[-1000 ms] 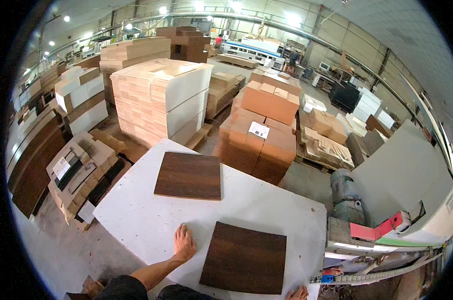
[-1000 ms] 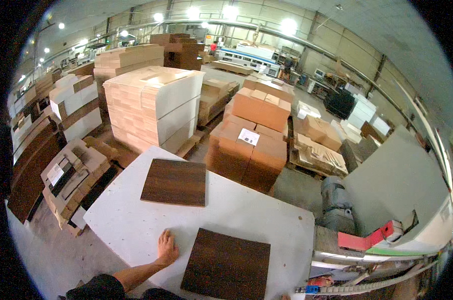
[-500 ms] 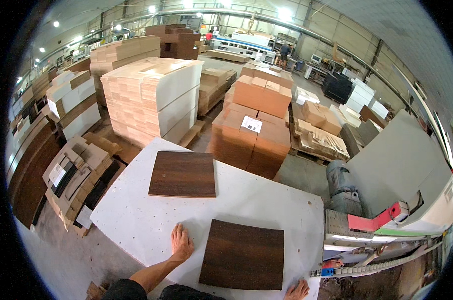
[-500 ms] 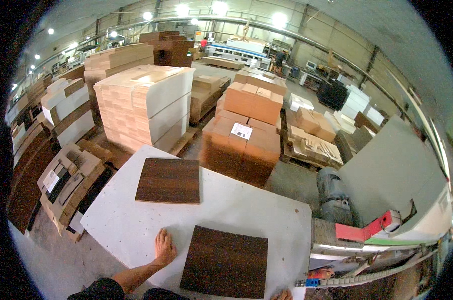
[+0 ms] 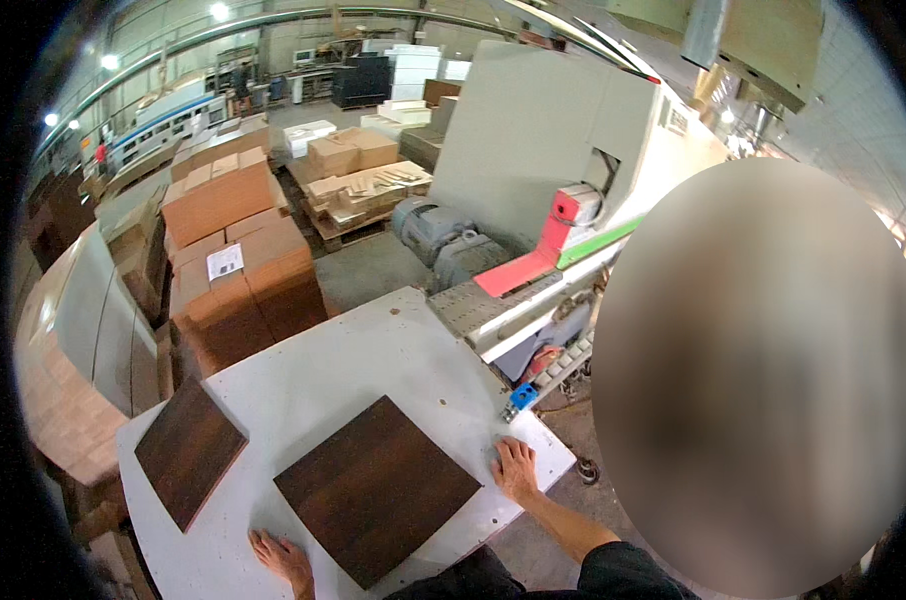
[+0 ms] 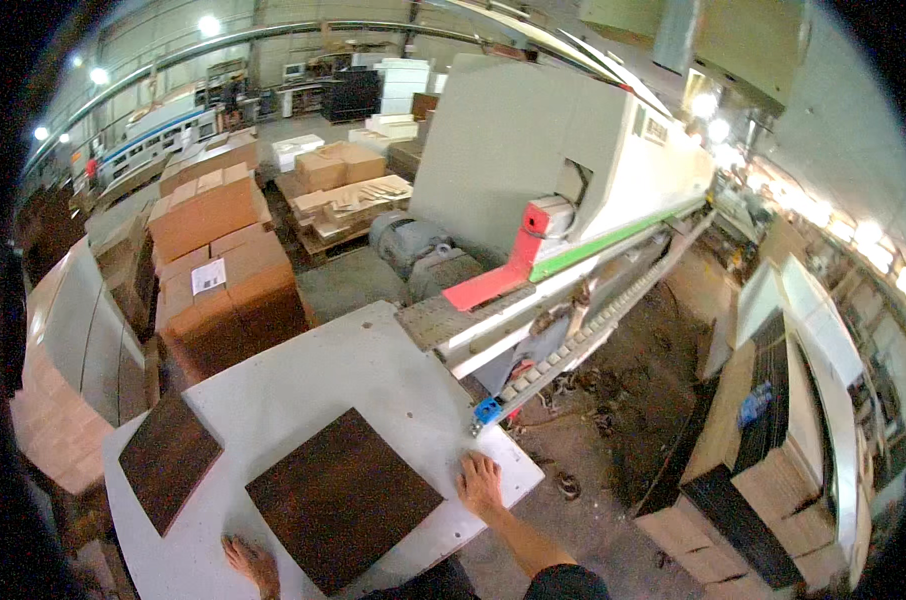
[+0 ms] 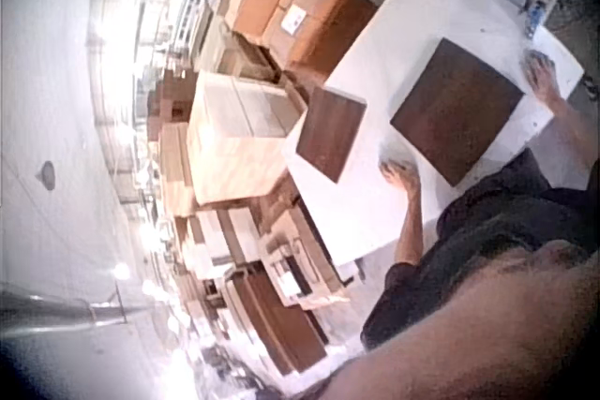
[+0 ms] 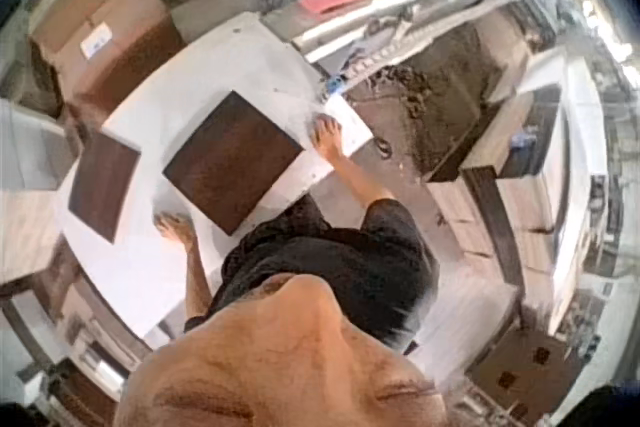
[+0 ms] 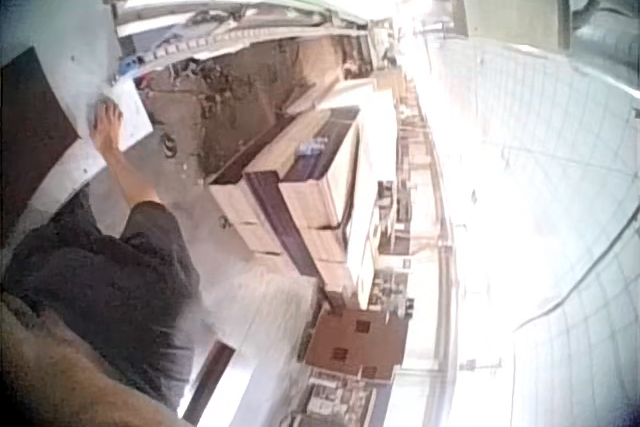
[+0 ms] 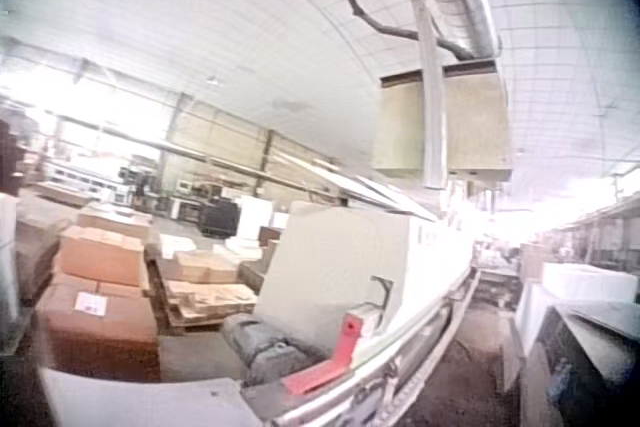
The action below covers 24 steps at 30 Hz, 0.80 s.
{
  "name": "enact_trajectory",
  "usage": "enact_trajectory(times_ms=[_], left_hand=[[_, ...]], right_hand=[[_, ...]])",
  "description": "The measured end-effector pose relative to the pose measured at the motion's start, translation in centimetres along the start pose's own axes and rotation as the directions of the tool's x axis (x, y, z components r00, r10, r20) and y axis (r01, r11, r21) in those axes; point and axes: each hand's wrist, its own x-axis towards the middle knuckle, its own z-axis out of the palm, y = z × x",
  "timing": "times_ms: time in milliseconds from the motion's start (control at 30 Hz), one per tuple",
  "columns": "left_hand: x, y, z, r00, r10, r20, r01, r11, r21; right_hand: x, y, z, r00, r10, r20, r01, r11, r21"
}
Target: The person picks up and stacks dark wood panels on a pallet. They then use a utility knife to scrape the edges of a panel on a white table before moving the panel to a conveyor belt.
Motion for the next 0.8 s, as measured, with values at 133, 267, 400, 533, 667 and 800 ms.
enact_trajectory(times_ms=[133, 267, 400, 533, 667, 800], left_hand=[[-0.1, -0.4, 0.1, 1.000, 0.008, 0.030, -0.008, 1.000, 0.009], [-0.1, -0.1, 0.5, 0.999, 0.001, 0.048, -0.002, 1.000, 0.021], [-0.3, 0.0, -0.4, 1.000, 0.001, 0.016, -0.001, 1.000, -0.005], [-0.6, -1.5, 0.6, 0.996, 0.052, -0.065, -0.059, 0.993, -0.104], [0.0, -0.3, -0.1, 0.992, 0.085, -0.089, -0.096, 0.986, -0.135], [-0.1, 0.8, -1.7, 1.000, 0.010, 0.010, -0.009, 0.991, -0.131]], right_hand=[[-0.5, -0.1, -0.9, 0.999, 0.006, -0.036, -0.005, 1.000, 0.019], [-0.7, 0.2, -1.2, 0.999, 0.016, -0.037, -0.015, 0.999, 0.031], [0.4, -0.7, -0.9, 0.999, -0.012, -0.041, 0.014, 0.998, 0.063], [0.1, -0.5, 0.1, 0.999, 0.039, -0.014, -0.038, 0.998, 0.041], [-0.6, 0.7, 0.7, 1.000, 0.017, -0.025, -0.016, 0.998, 0.059], [-1.0, 0.8, 1.5, 0.999, -0.018, -0.039, 0.019, 1.000, 0.022]])
